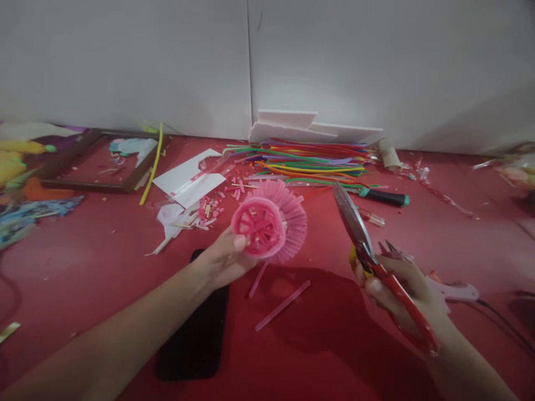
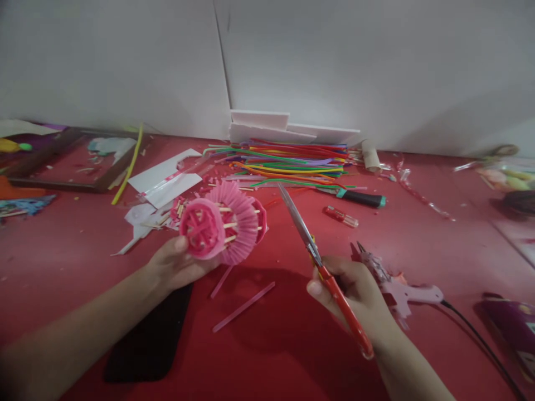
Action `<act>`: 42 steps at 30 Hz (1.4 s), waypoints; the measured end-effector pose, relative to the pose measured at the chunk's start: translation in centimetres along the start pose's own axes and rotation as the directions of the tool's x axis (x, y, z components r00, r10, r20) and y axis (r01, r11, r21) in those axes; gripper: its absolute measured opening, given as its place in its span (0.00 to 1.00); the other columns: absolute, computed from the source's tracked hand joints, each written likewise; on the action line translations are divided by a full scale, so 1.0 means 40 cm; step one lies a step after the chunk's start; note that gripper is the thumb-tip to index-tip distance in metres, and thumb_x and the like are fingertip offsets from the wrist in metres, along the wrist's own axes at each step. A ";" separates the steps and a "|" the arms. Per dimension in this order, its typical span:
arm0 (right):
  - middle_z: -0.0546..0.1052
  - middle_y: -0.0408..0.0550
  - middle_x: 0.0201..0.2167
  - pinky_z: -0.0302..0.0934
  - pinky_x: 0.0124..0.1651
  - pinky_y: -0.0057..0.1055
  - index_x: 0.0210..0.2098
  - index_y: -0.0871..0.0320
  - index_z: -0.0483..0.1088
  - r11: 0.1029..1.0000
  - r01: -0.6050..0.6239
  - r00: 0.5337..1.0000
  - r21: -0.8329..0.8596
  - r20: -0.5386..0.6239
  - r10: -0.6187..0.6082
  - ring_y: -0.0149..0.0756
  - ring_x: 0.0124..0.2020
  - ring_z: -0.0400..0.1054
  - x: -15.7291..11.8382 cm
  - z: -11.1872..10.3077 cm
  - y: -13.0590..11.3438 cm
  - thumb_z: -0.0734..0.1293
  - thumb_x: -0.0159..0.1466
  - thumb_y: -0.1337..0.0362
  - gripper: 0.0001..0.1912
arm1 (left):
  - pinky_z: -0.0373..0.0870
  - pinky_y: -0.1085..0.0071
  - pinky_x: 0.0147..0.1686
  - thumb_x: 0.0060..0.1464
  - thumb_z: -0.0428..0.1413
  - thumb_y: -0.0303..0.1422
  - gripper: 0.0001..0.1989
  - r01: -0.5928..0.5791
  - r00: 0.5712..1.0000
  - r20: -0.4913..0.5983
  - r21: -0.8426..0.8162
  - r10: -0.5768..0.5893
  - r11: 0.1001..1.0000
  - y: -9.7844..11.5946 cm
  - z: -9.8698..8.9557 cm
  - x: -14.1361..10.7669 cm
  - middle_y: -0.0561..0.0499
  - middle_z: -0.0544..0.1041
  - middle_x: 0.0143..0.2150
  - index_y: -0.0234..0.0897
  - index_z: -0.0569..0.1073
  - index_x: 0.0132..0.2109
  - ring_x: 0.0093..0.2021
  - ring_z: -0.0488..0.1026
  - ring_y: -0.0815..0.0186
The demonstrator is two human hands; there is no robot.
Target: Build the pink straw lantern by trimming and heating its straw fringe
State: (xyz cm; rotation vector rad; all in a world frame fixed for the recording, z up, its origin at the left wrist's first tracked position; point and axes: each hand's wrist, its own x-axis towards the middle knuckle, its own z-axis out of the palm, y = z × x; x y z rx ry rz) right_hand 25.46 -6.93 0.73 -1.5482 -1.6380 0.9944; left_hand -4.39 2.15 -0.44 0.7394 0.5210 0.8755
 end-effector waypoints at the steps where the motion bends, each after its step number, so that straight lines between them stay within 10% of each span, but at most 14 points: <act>1: 0.63 0.42 0.21 0.49 0.22 0.29 0.25 0.55 0.67 1.000 0.015 1.000 -0.002 0.018 -0.015 0.30 0.21 0.54 0.000 -0.002 0.006 0.63 0.67 0.35 0.31 | 0.75 0.55 0.62 0.41 0.75 0.45 0.28 -0.048 0.999 -0.001 0.005 0.048 0.999 -0.001 0.011 0.001 0.51 0.86 0.42 0.45 0.80 0.50 0.55 0.82 0.52; 11: 0.58 0.38 0.22 0.42 0.24 0.30 0.27 0.55 0.64 0.995 0.051 0.997 -0.089 0.069 -0.045 0.30 0.23 0.49 0.002 0.008 0.025 0.64 0.64 0.32 0.31 | 0.73 0.52 0.64 0.44 0.74 0.42 0.19 -0.228 0.970 -0.070 0.068 0.232 0.971 -0.015 0.034 0.008 0.52 0.84 0.35 0.41 0.79 0.41 0.52 0.83 0.52; 19: 0.54 0.36 0.20 0.42 0.24 0.28 0.22 0.55 0.60 0.976 -0.019 1.000 -0.216 -0.010 0.017 0.28 0.23 0.48 0.012 0.016 -0.011 0.69 0.61 0.35 0.31 | 0.80 0.60 0.53 0.42 0.76 0.40 0.36 -0.299 0.915 -0.254 0.096 0.314 0.949 -0.025 0.025 0.016 0.57 0.82 0.42 0.52 0.73 0.58 0.41 0.82 0.63; 42: 0.54 0.37 0.22 0.40 0.26 0.29 0.24 0.54 0.60 0.991 -0.129 0.984 -0.039 0.123 0.133 0.29 0.24 0.45 -0.001 0.007 0.000 0.69 0.62 0.36 0.30 | 0.67 0.59 0.66 0.38 0.77 0.43 0.30 -0.345 0.842 -0.328 0.283 0.428 0.895 -0.035 0.016 0.014 0.49 0.78 0.55 0.44 0.73 0.46 0.69 0.65 0.54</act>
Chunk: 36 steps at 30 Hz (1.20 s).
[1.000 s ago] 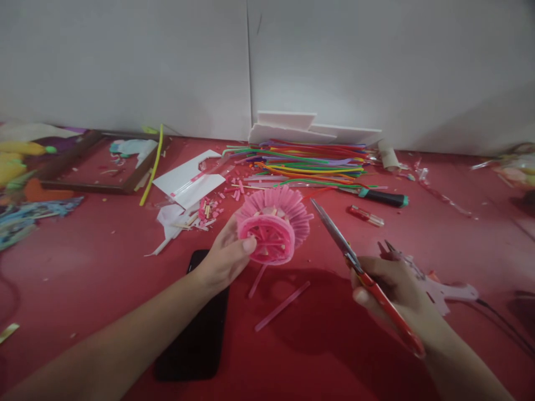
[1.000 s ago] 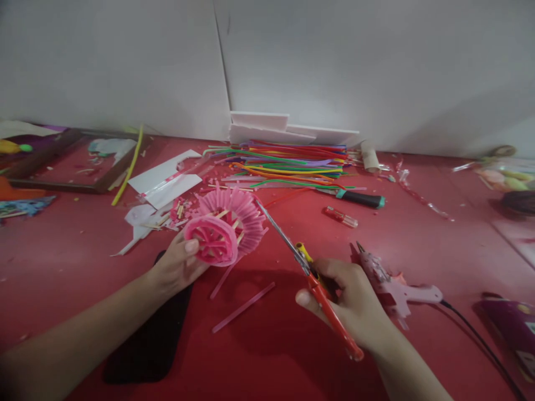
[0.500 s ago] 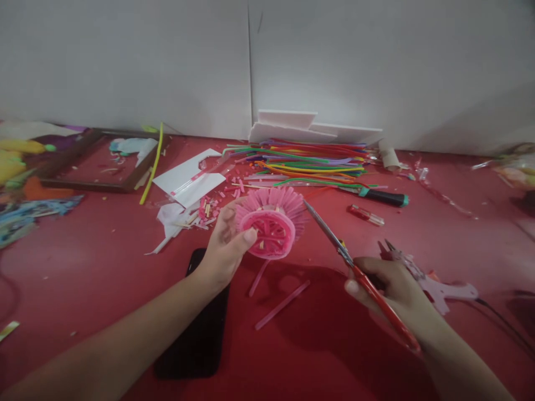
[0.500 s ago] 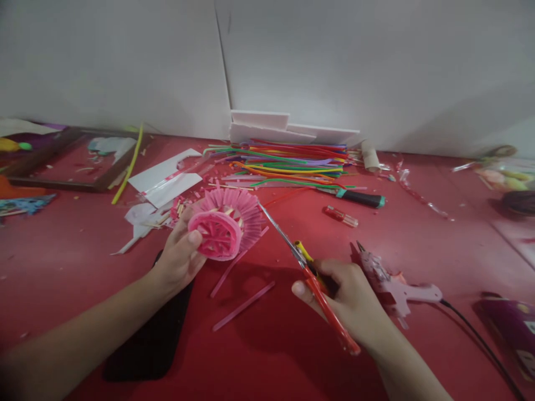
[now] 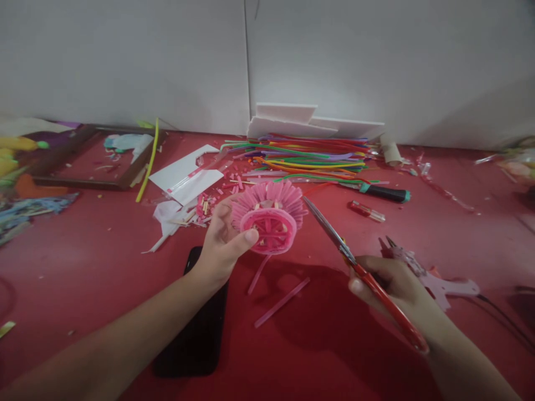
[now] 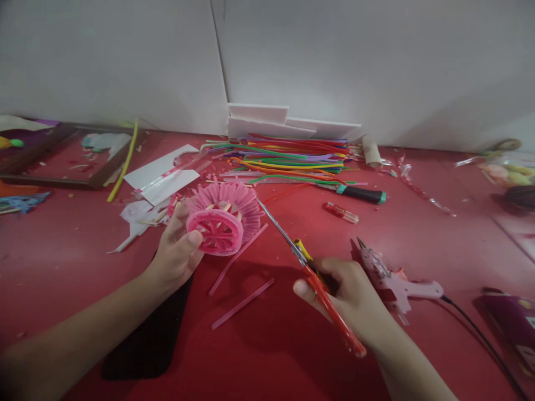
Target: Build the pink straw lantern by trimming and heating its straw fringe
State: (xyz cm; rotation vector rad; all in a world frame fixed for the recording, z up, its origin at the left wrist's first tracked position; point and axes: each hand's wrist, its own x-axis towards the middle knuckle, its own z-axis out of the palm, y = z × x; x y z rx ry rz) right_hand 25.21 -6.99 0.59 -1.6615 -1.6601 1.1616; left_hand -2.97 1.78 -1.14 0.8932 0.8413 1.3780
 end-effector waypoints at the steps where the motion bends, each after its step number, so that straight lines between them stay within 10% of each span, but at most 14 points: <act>1: 0.54 0.37 0.22 0.40 0.26 0.29 0.24 0.54 0.61 1.000 -0.007 1.000 -0.001 0.001 0.007 0.29 0.24 0.46 0.000 0.000 -0.002 0.69 0.62 0.36 0.30 | 0.68 0.58 0.65 0.38 0.77 0.43 0.30 -0.005 1.000 0.009 -0.002 0.005 1.000 -0.002 -0.001 0.000 0.49 0.78 0.55 0.44 0.73 0.46 0.68 0.66 0.54; 10: 0.55 0.37 0.22 0.42 0.25 0.29 0.24 0.55 0.62 1.000 -0.005 1.000 0.003 0.020 0.005 0.29 0.24 0.46 0.003 -0.004 -0.017 0.69 0.61 0.35 0.30 | 0.78 0.66 0.49 0.39 0.76 0.44 0.29 -0.040 0.999 0.024 0.026 0.039 0.999 -0.015 -0.016 0.003 0.51 0.78 0.52 0.46 0.76 0.47 0.55 0.76 0.58; 36: 0.56 0.38 0.17 0.45 0.23 0.30 0.16 0.55 0.63 0.977 0.018 0.975 -0.212 -0.215 -0.064 0.29 0.21 0.47 0.000 0.010 -0.034 0.70 0.58 0.31 0.35 | 0.70 0.57 0.63 0.38 0.77 0.43 0.27 -0.001 1.000 -0.011 -0.021 0.000 1.000 -0.012 -0.016 0.000 0.54 0.80 0.44 0.45 0.74 0.42 0.58 0.76 0.55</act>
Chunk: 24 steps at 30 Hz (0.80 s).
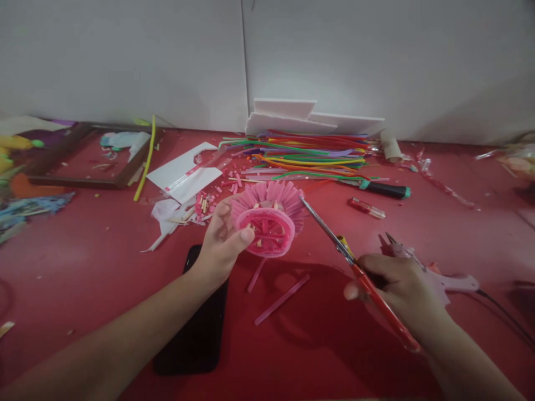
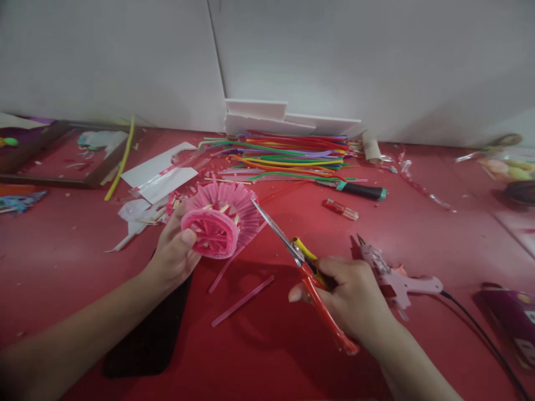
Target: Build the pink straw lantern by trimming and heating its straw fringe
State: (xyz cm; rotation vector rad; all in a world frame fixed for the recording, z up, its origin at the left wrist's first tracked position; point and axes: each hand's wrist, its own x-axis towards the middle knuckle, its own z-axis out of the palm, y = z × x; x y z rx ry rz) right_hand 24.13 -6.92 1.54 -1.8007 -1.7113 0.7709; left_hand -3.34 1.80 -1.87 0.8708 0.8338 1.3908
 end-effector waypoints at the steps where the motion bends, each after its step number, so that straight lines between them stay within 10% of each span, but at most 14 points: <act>1: 0.56 0.39 0.17 0.45 0.23 0.30 0.16 0.55 0.63 1.000 0.020 1.000 -0.013 -0.013 -0.020 0.29 0.21 0.47 -0.001 0.001 0.001 0.69 0.58 0.31 0.35 | 0.70 0.57 0.63 0.38 0.77 0.43 0.27 -0.004 1.000 0.003 -0.009 0.004 1.000 0.000 0.001 0.000 0.54 0.80 0.43 0.45 0.74 0.42 0.57 0.76 0.56; 12: 0.51 0.36 0.17 0.40 0.22 0.29 0.19 0.54 0.58 0.980 0.192 0.979 -0.053 -0.052 -0.195 0.28 0.20 0.44 0.021 0.014 0.043 0.66 0.61 0.30 0.35 | 0.78 0.62 0.53 0.43 0.75 0.45 0.26 -0.017 0.999 0.040 -0.022 0.017 1.000 -0.021 -0.030 0.010 0.51 0.82 0.48 0.44 0.74 0.45 0.50 0.81 0.59; 24: 0.55 0.38 0.17 0.43 0.21 0.28 0.18 0.54 0.58 0.999 0.037 0.993 -0.021 0.116 -0.035 0.28 0.20 0.49 0.031 -0.005 0.006 0.64 0.57 0.26 0.37 | 0.78 0.61 0.55 0.41 0.75 0.47 0.25 -0.070 0.997 0.044 0.006 0.070 0.998 -0.004 -0.004 0.006 0.55 0.81 0.37 0.44 0.76 0.42 0.48 0.82 0.59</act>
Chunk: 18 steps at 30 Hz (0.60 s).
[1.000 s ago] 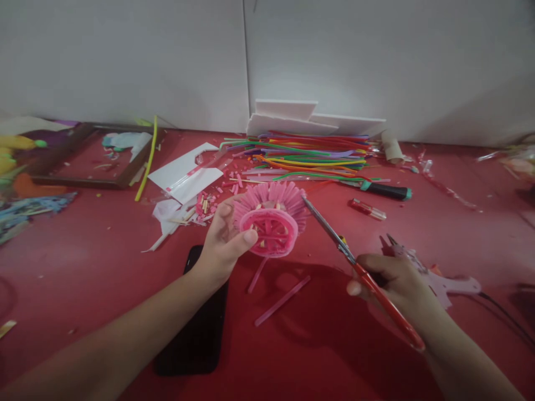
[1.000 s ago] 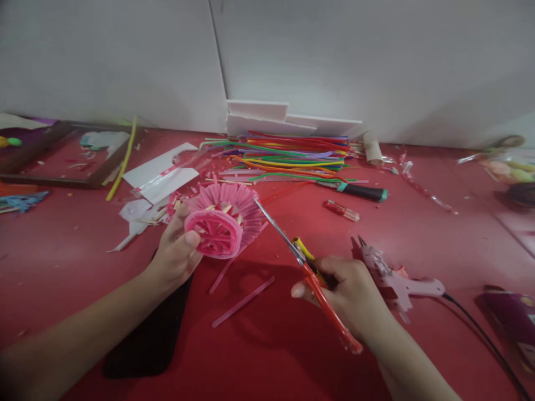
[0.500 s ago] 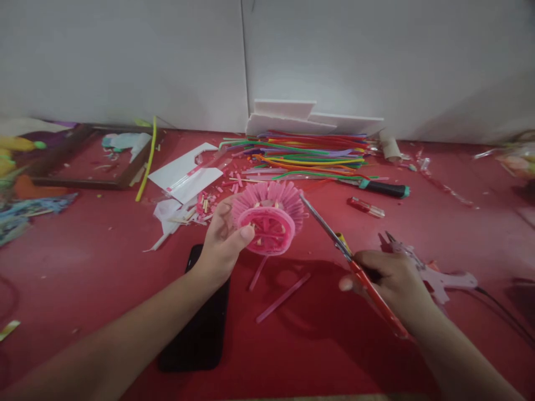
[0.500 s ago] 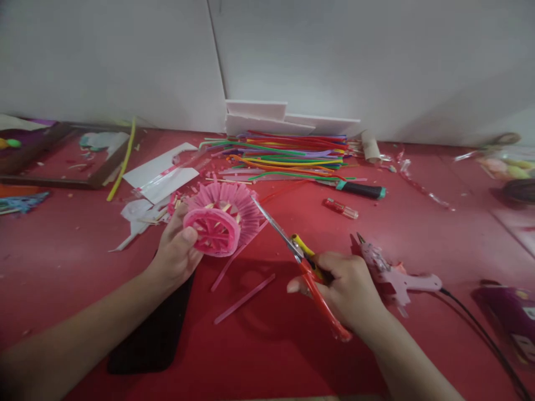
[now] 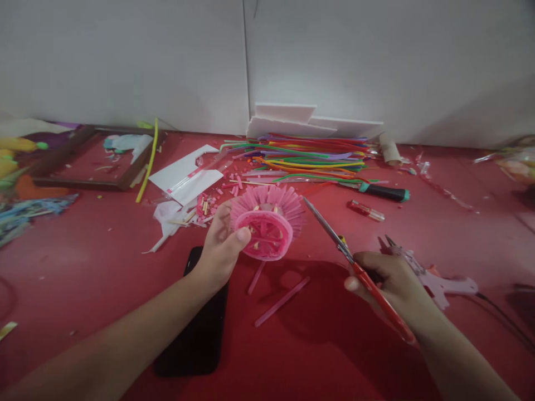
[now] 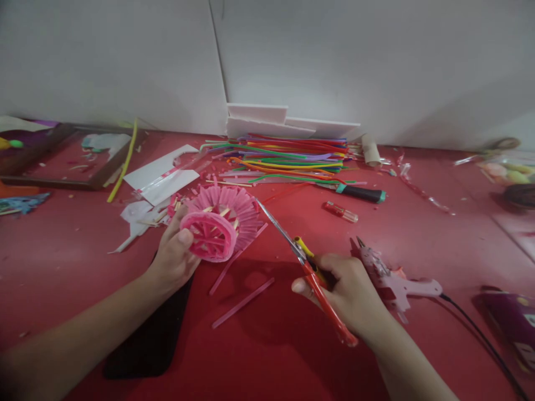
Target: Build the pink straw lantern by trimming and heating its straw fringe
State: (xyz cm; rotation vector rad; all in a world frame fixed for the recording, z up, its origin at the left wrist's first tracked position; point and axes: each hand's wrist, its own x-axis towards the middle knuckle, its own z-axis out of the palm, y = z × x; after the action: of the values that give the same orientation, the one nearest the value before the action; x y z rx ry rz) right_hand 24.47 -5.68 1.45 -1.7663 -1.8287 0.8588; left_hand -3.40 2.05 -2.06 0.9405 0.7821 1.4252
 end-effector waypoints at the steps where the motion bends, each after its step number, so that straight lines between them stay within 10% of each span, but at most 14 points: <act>1: 0.55 0.38 0.17 0.43 0.21 0.28 0.18 0.54 0.58 1.000 0.004 1.000 0.000 0.006 -0.004 0.28 0.19 0.49 0.000 -0.001 -0.001 0.64 0.57 0.26 0.38 | 0.78 0.62 0.55 0.41 0.75 0.47 0.25 0.004 1.000 -0.005 0.004 -0.004 1.000 0.002 0.001 -0.001 0.55 0.81 0.38 0.44 0.76 0.43 0.48 0.82 0.59; 18: 0.56 0.38 0.17 0.44 0.22 0.28 0.18 0.54 0.58 1.000 0.006 0.999 0.008 0.037 -0.007 0.29 0.20 0.50 -0.004 0.000 0.001 0.64 0.57 0.26 0.38 | 0.81 0.65 0.46 0.44 0.73 0.50 0.24 -0.049 0.998 0.035 0.083 0.046 0.995 0.007 0.014 0.000 0.55 0.80 0.34 0.44 0.77 0.43 0.36 0.81 0.64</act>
State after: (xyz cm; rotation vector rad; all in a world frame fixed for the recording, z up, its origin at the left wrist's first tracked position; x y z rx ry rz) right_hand 24.51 -5.83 1.43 -1.7495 -1.8508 0.9007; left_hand -3.03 2.00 -1.57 1.0505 0.8053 1.4233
